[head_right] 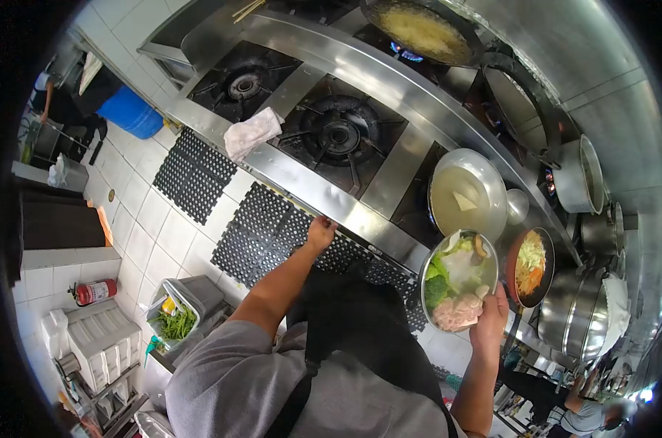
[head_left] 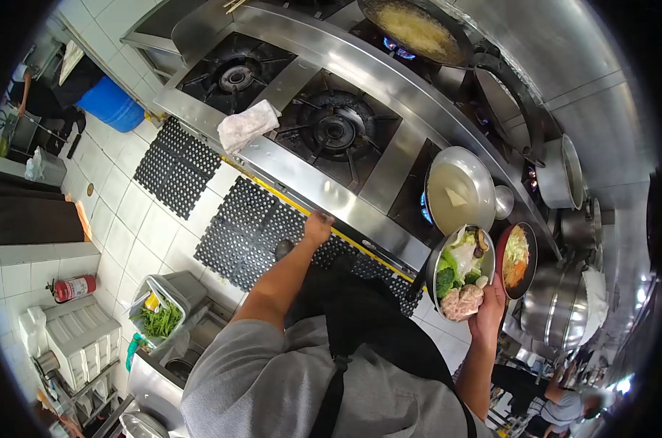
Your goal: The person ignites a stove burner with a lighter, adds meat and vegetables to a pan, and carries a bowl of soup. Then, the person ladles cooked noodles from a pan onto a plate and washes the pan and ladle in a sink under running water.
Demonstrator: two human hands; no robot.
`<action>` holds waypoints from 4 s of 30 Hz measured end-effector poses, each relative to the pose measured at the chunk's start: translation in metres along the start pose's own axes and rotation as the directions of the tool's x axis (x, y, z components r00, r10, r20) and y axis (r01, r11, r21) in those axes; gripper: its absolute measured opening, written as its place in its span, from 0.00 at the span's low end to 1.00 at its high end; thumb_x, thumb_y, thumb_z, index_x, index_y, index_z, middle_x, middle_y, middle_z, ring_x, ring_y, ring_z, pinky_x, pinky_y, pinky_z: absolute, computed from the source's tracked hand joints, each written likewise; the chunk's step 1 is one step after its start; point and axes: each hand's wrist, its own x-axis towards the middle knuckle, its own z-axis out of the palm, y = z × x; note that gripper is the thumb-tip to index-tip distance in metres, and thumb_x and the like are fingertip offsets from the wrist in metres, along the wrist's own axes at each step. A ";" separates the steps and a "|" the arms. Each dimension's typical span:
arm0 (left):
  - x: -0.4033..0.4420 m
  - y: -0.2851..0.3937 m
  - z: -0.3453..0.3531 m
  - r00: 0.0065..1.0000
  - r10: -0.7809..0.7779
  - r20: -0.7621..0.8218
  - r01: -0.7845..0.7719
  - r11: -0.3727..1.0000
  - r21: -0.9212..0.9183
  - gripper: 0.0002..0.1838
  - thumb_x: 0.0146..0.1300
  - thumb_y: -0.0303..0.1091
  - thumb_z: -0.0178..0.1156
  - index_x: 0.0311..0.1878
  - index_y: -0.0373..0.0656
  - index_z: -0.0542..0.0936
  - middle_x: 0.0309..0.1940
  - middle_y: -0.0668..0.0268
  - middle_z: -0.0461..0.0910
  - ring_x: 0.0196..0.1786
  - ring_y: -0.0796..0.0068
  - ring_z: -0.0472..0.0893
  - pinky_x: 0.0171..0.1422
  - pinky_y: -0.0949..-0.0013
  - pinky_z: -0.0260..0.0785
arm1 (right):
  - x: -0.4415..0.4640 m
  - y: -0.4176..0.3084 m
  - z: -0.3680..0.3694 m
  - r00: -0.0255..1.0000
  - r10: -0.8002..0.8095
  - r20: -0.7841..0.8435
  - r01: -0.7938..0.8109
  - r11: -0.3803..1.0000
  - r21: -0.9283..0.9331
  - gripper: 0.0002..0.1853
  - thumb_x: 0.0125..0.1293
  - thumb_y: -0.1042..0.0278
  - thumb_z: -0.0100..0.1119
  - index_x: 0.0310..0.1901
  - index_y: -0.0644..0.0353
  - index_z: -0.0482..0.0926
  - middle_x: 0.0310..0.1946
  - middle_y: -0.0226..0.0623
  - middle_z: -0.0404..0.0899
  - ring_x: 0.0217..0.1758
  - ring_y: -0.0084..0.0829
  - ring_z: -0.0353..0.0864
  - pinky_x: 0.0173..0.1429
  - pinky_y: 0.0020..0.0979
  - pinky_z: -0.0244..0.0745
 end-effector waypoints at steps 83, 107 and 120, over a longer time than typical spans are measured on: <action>-0.005 0.002 0.011 0.961 -0.196 0.195 0.265 0.853 -0.449 0.11 0.66 0.31 0.59 0.43 0.30 0.76 0.32 0.58 0.82 0.29 0.70 0.81 0.32 0.69 0.73 | 0.012 0.021 0.003 1.000 -0.002 0.029 0.003 1.000 -0.021 0.17 0.66 0.77 0.47 0.55 0.67 0.75 0.45 0.35 0.81 0.45 0.22 0.79 0.50 0.23 0.72; -0.005 0.010 0.008 0.926 -0.297 0.234 0.376 0.793 -0.479 0.12 0.66 0.30 0.60 0.47 0.33 0.73 0.30 0.62 0.79 0.21 0.74 0.75 0.24 0.72 0.69 | 0.016 0.029 -0.003 1.000 0.003 0.020 -0.003 1.000 -0.017 0.16 0.65 0.78 0.47 0.53 0.66 0.75 0.44 0.34 0.80 0.43 0.22 0.79 0.47 0.22 0.73; -0.083 0.128 -0.082 0.629 -0.160 0.761 0.553 0.780 -0.293 0.40 0.64 0.58 0.58 0.70 0.39 0.61 0.63 0.52 0.69 0.56 0.59 0.78 0.55 0.57 0.75 | 0.047 0.050 0.029 0.979 -0.006 0.203 0.020 0.998 -0.066 0.19 0.65 0.76 0.46 0.57 0.65 0.73 0.46 0.34 0.80 0.45 0.25 0.79 0.50 0.26 0.74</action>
